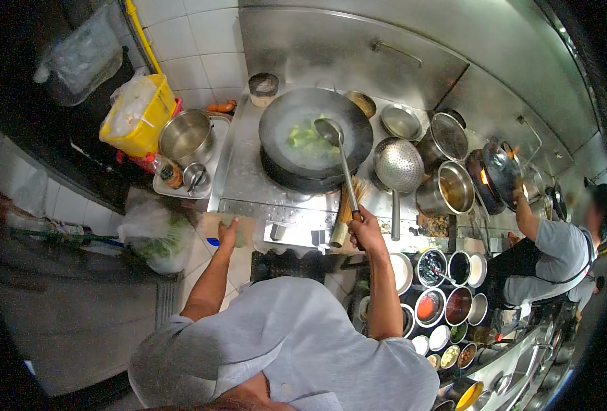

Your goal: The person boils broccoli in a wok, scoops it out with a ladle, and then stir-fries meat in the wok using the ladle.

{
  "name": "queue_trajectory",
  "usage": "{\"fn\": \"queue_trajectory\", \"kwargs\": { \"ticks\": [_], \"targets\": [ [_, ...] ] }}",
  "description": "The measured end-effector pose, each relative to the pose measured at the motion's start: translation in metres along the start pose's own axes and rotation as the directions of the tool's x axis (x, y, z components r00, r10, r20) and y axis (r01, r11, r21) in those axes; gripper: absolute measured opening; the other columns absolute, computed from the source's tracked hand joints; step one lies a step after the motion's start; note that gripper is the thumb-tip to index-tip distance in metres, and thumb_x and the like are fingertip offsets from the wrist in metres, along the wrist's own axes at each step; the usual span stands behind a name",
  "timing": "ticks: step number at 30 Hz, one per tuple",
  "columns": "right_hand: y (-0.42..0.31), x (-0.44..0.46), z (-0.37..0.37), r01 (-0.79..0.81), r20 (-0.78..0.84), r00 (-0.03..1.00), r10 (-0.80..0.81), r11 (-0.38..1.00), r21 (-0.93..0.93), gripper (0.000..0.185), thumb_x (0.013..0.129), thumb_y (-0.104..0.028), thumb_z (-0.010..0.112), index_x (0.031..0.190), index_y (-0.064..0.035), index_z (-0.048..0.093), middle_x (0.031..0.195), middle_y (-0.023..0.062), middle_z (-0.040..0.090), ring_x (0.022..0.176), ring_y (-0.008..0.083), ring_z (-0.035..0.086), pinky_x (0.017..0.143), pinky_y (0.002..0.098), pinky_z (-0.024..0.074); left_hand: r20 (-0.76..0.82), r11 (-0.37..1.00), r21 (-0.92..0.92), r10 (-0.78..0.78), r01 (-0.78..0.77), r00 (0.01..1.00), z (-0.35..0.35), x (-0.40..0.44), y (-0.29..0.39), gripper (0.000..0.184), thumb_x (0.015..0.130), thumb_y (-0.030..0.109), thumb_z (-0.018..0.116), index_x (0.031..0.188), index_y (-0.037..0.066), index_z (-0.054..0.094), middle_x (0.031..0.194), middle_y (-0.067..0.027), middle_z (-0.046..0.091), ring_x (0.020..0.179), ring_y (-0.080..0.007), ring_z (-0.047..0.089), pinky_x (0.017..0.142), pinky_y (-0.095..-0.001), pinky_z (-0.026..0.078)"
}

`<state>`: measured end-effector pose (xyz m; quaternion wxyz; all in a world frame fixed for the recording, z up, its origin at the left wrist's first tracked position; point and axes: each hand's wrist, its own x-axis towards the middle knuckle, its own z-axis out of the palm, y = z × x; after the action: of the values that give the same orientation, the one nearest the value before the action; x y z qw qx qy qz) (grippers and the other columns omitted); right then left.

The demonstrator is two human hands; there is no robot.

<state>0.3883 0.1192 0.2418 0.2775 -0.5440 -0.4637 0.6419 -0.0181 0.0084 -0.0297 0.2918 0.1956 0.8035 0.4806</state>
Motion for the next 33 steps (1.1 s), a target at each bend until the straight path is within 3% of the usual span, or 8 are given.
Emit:
{"fn": "queue_trajectory", "kwargs": {
  "ticks": [2, 5, 10, 14, 17, 22, 29, 33],
  "targets": [
    [0.004, 0.013, 0.004, 0.058, 0.006, 0.998, -0.058, 0.998, 0.017, 0.04, 0.084, 0.0, 0.052, 0.123, -0.0019, 0.047, 0.062, 0.0008, 0.046, 0.04, 0.0098, 0.042, 0.035, 0.0264, 0.0349, -0.012, 0.999, 0.047, -0.013, 0.014, 1.0, -0.003, -0.003, 0.006, 0.089, 0.078, 0.043, 0.076, 0.137, -0.011, 0.038, 0.135, -0.0291, 0.05, 0.126, -0.0396, 0.049, 0.107, -0.041, 0.038],
    [-0.008, 0.031, 0.013, 0.114, -0.031, 0.993, -0.114, 0.993, 0.01, 0.043, 0.084, 0.0, 0.051, 0.126, -0.0014, 0.046, 0.061, 0.0012, 0.047, 0.04, 0.0102, 0.043, 0.035, 0.0269, 0.0352, -0.055, 0.992, 0.125, -0.012, 0.018, 0.998, 0.002, 0.004, -0.008, 0.092, 0.078, 0.046, 0.076, 0.138, -0.012, 0.037, 0.136, -0.0301, 0.048, 0.128, -0.0408, 0.047, 0.107, -0.0411, 0.037],
    [-0.009, 0.088, 0.015, 0.162, -0.029, 0.986, -0.163, 0.986, -0.021, 0.048, 0.085, 0.001, 0.051, 0.132, -0.0001, 0.043, 0.061, 0.0015, 0.048, 0.04, 0.0114, 0.045, 0.037, 0.027, 0.0359, 0.076, 0.998, -0.068, -0.012, 0.017, 0.997, 0.004, 0.025, -0.037, 0.097, 0.077, 0.048, 0.076, 0.139, -0.013, 0.034, 0.139, -0.0328, 0.045, 0.13, -0.0423, 0.044, 0.109, -0.0409, 0.036],
    [-0.009, 0.119, 0.023, 0.225, 0.027, 0.974, -0.224, 0.971, -0.082, 0.027, 0.085, 0.001, 0.05, 0.112, -0.0034, 0.048, 0.061, 0.0006, 0.045, 0.042, 0.0117, 0.045, 0.037, 0.0273, 0.0359, 0.04, 0.997, -0.061, 0.048, -0.046, 0.998, 0.009, 0.035, -0.056, 0.097, 0.077, 0.048, 0.076, 0.139, -0.014, 0.034, 0.139, -0.0329, 0.045, 0.13, -0.0422, 0.044, 0.109, -0.0408, 0.036],
    [-0.009, 0.125, 0.03, 0.093, 0.017, 0.995, -0.094, 0.993, 0.076, 0.016, 0.087, 0.001, 0.05, 0.1, -0.0079, 0.047, 0.061, -0.0004, 0.043, 0.042, 0.0105, 0.043, 0.037, 0.0268, 0.0357, 0.028, 0.997, -0.057, 0.056, -0.054, 0.998, 0.01, 0.035, -0.059, 0.096, 0.077, 0.047, 0.076, 0.138, -0.014, 0.035, 0.137, -0.0326, 0.046, 0.129, -0.0422, 0.046, 0.108, -0.041, 0.037],
    [-0.005, 0.116, 0.034, -0.133, 0.226, 0.973, 0.058, 0.933, 0.335, 0.023, 0.09, -0.001, 0.048, 0.112, -0.0073, 0.046, 0.065, -0.0003, 0.045, 0.045, 0.0078, 0.04, 0.038, 0.0245, 0.0349, 0.015, 0.998, -0.038, 0.046, -0.045, 0.999, 0.005, 0.021, -0.04, 0.094, 0.078, 0.046, 0.075, 0.138, -0.015, 0.035, 0.136, -0.0332, 0.047, 0.128, -0.0422, 0.046, 0.107, -0.0413, 0.037],
    [-0.013, 0.059, 0.025, -0.125, 0.263, 0.964, 0.045, 0.947, 0.296, 0.033, 0.09, 0.0, 0.048, 0.123, -0.0052, 0.046, 0.068, -0.0003, 0.045, 0.044, 0.0072, 0.039, 0.037, 0.0231, 0.0352, -0.024, 0.995, 0.083, 0.049, -0.047, 0.999, -0.002, -0.002, 0.002, 0.087, 0.08, 0.044, 0.074, 0.135, -0.014, 0.038, 0.132, -0.0324, 0.05, 0.124, -0.0422, 0.05, 0.105, -0.0421, 0.039],
    [-0.038, 0.006, 0.022, -0.089, 0.206, 0.977, 0.057, 0.985, 0.145, 0.066, 0.086, 0.003, 0.046, 0.149, -0.006, 0.03, 0.066, -0.001, 0.046, 0.043, 0.0079, 0.043, 0.037, 0.0236, 0.0372, 0.01, 0.998, 0.057, 0.013, -0.013, 1.0, -0.004, -0.003, 0.004, 0.088, 0.08, 0.043, 0.074, 0.135, -0.014, 0.038, 0.133, -0.0318, 0.049, 0.126, -0.0406, 0.049, 0.106, -0.0413, 0.039]
  ]
}}
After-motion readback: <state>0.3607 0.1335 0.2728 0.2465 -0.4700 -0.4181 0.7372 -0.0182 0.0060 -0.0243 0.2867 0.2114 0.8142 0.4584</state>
